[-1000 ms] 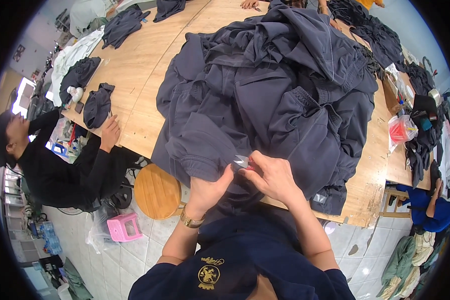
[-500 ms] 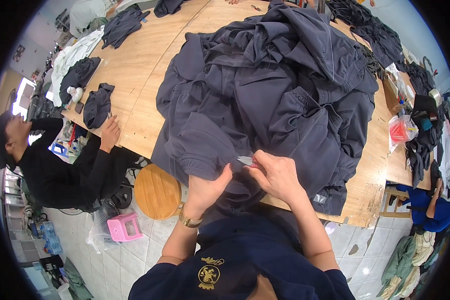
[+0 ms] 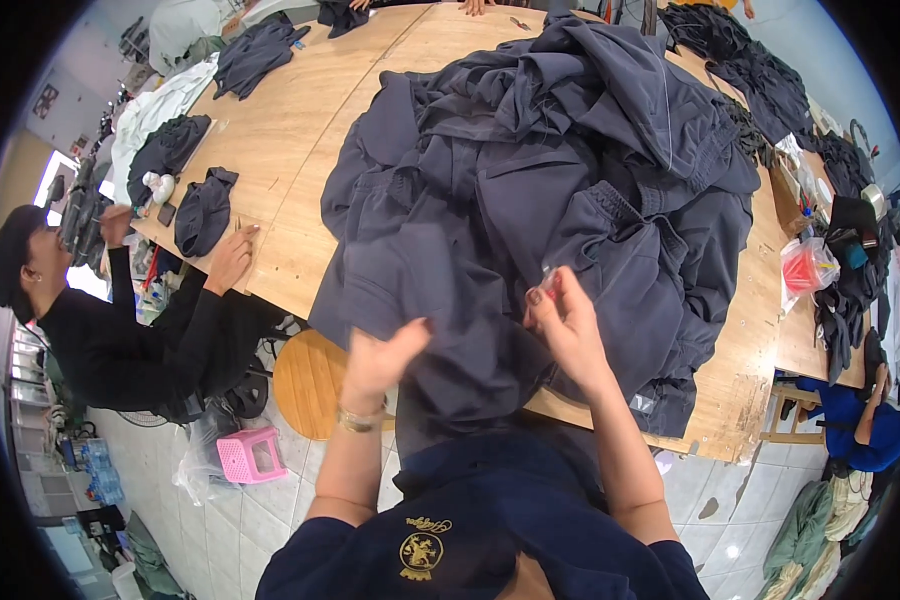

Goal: The recorder and other workers are at a large table sorting through a pile of fabric garments and using small snipping tools to trim loose threads.

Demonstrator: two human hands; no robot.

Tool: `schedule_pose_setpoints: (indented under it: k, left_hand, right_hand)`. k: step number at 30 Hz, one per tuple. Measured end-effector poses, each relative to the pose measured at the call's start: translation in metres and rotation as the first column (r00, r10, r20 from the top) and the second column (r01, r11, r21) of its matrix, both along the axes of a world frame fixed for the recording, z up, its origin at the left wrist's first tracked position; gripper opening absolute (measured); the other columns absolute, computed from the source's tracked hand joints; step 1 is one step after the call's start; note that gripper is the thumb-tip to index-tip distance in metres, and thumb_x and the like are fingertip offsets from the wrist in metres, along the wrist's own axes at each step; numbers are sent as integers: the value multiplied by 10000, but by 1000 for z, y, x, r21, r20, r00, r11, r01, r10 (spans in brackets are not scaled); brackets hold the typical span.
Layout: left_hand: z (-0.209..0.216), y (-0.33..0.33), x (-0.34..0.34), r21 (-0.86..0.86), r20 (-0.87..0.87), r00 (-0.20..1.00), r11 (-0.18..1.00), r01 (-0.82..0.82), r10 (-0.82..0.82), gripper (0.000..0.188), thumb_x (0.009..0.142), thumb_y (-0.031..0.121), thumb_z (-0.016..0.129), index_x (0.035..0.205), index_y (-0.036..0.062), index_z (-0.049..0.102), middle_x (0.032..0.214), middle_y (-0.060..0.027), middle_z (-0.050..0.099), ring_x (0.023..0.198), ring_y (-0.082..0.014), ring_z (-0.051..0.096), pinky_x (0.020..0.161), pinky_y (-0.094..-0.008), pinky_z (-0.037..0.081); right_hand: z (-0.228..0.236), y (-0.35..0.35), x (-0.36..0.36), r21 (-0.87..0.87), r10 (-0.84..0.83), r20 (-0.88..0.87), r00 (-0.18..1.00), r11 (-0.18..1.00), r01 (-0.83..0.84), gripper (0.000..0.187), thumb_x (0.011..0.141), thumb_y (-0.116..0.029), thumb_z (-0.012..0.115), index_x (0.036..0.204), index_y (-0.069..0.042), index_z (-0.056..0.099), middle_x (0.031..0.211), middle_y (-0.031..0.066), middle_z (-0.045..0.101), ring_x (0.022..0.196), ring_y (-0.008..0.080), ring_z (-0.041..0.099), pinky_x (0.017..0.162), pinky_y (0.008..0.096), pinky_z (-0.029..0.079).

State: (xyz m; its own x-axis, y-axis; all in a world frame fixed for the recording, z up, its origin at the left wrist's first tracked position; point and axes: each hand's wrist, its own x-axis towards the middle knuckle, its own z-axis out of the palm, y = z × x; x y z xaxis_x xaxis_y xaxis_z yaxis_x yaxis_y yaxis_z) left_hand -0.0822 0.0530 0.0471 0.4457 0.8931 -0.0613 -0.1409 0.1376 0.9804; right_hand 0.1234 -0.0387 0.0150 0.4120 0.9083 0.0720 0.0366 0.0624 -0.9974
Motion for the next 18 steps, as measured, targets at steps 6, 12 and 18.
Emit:
schedule_pose_setpoints:
  k: [6,12,18]
  left_hand:
    - [-25,16,-53,540,-400,905,761,359,-143,479,708,170,750,1078,-60,550,1122,-113,570,1061,-197,536,941,-360,398]
    - [-8,18,-26,-129,-19,804,799,588,-595,308,831,281,666,912,-14,635,906,2,585,843,-91,506,759,-243,415]
    - [-77,11,-52,-236,-191,871,882,407,-453,223,929,170,551,987,-30,631,915,27,638,798,-22,525,714,-202,440]
  right_hand:
    - [27,12,-3,206,91,-751,654,973,101,152,903,-141,579,870,-86,442,810,-3,522,762,71,528,672,213,418]
    - [1,-3,9,12,-296,-339,893,948,319,237,815,-35,634,817,-91,404,738,-59,403,651,14,369,575,187,320]
    - [-30,-41,15,-18,-500,-6,866,866,500,222,789,57,542,829,-87,378,744,-49,342,649,21,326,573,171,288]
